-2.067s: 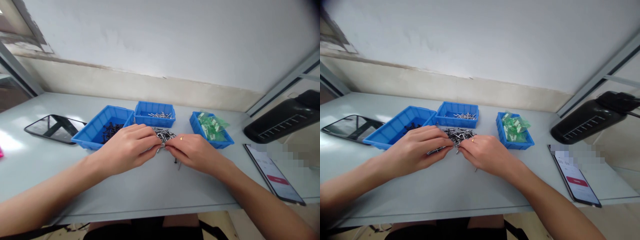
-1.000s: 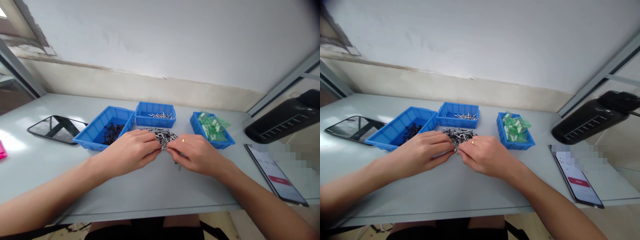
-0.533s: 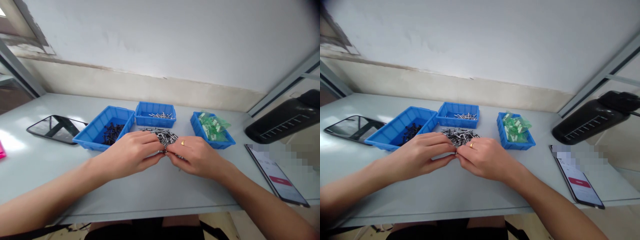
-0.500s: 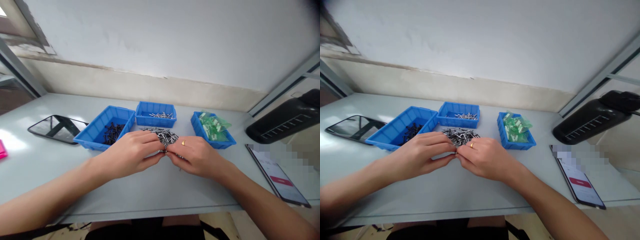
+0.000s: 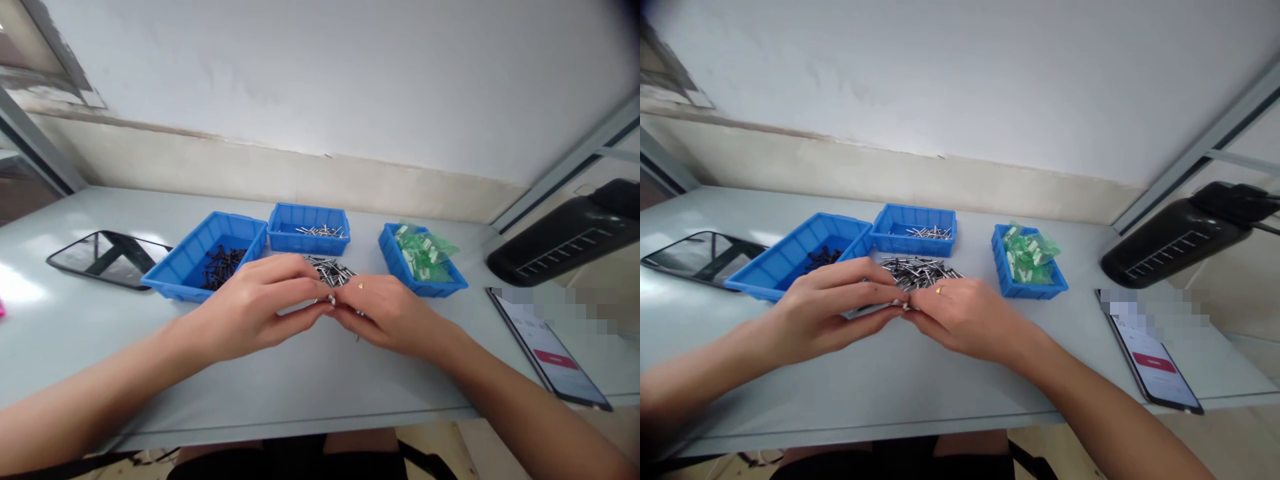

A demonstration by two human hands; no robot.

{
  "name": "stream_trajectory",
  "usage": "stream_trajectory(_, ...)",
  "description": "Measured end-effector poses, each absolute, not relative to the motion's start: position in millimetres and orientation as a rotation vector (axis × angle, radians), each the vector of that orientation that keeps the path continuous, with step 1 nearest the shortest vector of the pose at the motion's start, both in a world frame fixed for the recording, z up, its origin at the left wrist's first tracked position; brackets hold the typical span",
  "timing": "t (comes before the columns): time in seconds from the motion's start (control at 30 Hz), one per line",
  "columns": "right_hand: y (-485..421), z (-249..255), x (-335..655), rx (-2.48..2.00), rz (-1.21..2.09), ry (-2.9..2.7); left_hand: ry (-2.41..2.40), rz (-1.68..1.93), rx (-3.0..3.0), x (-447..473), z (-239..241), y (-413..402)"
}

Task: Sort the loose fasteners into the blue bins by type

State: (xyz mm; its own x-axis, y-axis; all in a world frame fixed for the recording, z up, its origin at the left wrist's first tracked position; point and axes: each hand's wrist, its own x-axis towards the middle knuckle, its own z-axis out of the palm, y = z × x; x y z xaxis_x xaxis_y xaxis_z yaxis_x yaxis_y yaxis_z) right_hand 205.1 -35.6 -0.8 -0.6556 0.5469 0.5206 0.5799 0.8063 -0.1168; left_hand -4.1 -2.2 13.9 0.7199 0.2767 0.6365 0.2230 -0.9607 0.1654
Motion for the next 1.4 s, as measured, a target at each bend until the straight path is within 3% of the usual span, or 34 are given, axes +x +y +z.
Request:
stream_trajectory(0.53,-39.1,1.2,208.5,-0.702,-0.423,-2.267,0.495,0.866,2.837,-3.7,8.5,0.5)
stream_trajectory(1.4,-32.7,0.3,213.4,-0.9,-0.303,-2.38,0.728,0.772,2.883,-1.1,8.9,2.3)
